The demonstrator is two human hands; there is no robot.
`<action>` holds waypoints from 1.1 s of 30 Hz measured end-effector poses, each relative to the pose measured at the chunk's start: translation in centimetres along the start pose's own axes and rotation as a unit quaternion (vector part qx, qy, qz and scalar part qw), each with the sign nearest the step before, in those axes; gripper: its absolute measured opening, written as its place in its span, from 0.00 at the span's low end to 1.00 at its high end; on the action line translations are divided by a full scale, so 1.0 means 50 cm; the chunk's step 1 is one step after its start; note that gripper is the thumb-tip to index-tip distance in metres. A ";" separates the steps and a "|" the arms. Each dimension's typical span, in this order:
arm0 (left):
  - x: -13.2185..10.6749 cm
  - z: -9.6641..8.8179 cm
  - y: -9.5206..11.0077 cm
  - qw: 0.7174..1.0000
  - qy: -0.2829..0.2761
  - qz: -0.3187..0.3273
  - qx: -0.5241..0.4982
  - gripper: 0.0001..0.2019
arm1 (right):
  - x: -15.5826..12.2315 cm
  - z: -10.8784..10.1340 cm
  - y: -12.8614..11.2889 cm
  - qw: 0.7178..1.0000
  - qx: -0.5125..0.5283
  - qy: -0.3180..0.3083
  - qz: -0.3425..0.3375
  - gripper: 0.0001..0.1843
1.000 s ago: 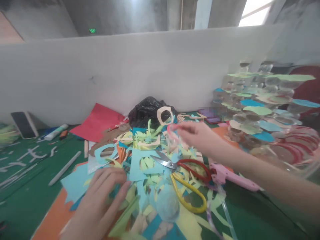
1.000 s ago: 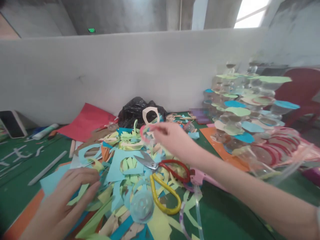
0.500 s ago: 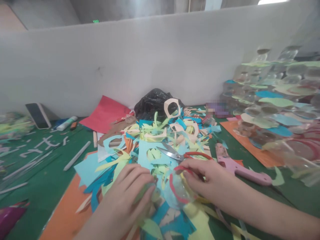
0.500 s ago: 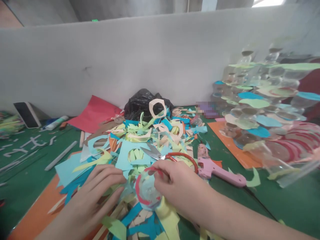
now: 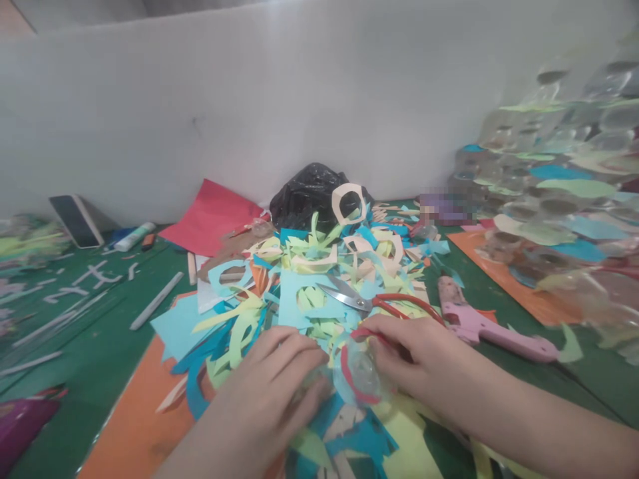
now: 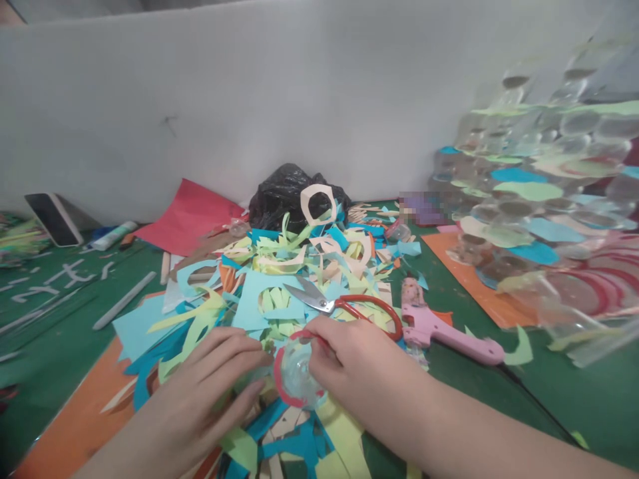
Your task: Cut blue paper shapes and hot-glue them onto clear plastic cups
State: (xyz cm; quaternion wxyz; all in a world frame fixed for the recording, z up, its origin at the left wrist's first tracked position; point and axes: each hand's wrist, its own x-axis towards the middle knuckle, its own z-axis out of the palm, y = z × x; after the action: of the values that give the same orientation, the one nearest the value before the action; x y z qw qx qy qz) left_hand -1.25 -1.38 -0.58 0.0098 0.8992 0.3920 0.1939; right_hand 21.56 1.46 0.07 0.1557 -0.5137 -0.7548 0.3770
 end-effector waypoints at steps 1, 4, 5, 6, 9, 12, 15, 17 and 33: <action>0.000 0.003 0.002 1.000 -0.008 -0.006 -0.004 0.06 | 0.000 0.001 0.001 1.000 0.001 0.000 -0.001 0.12; 0.002 0.015 0.006 0.999 -0.032 -0.027 -0.023 0.10 | -0.001 0.002 0.003 1.000 0.010 -0.001 -0.008 0.13; 0.004 0.020 0.007 0.998 -0.041 -0.032 -0.031 0.12 | -0.001 0.003 0.002 1.000 0.012 -0.003 -0.008 0.13; 0.006 0.024 0.008 0.997 -0.048 -0.036 -0.038 0.13 | -0.001 0.004 0.001 1.000 0.010 -0.002 -0.007 0.13; 0.012 0.032 0.009 0.996 -0.062 -0.043 -0.051 0.14 | -0.002 0.005 -0.003 1.000 -0.006 0.004 0.001 0.13; 0.016 0.037 0.010 0.995 -0.063 -0.051 -0.053 0.14 | -0.002 0.005 -0.009 1.000 -0.015 -0.005 0.024 0.13; 0.017 0.039 0.012 0.995 -0.064 -0.049 -0.053 0.14 | 0.000 0.003 -0.015 0.999 -0.018 -0.010 0.046 0.15; 0.016 0.040 0.013 0.995 -0.068 -0.050 -0.053 0.13 | 0.001 0.003 -0.018 0.998 -0.030 -0.007 0.051 0.14; 0.011 0.045 0.016 0.992 -0.075 -0.075 -0.066 0.08 | 0.000 0.011 -0.026 0.995 -0.081 0.014 0.050 0.08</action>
State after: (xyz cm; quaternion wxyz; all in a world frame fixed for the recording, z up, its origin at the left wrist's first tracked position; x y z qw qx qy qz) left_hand 0.45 -1.24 -2.32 0.1128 0.8765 0.4433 0.1498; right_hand 20.37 1.00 0.65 0.1049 -0.5666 -0.7541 0.3150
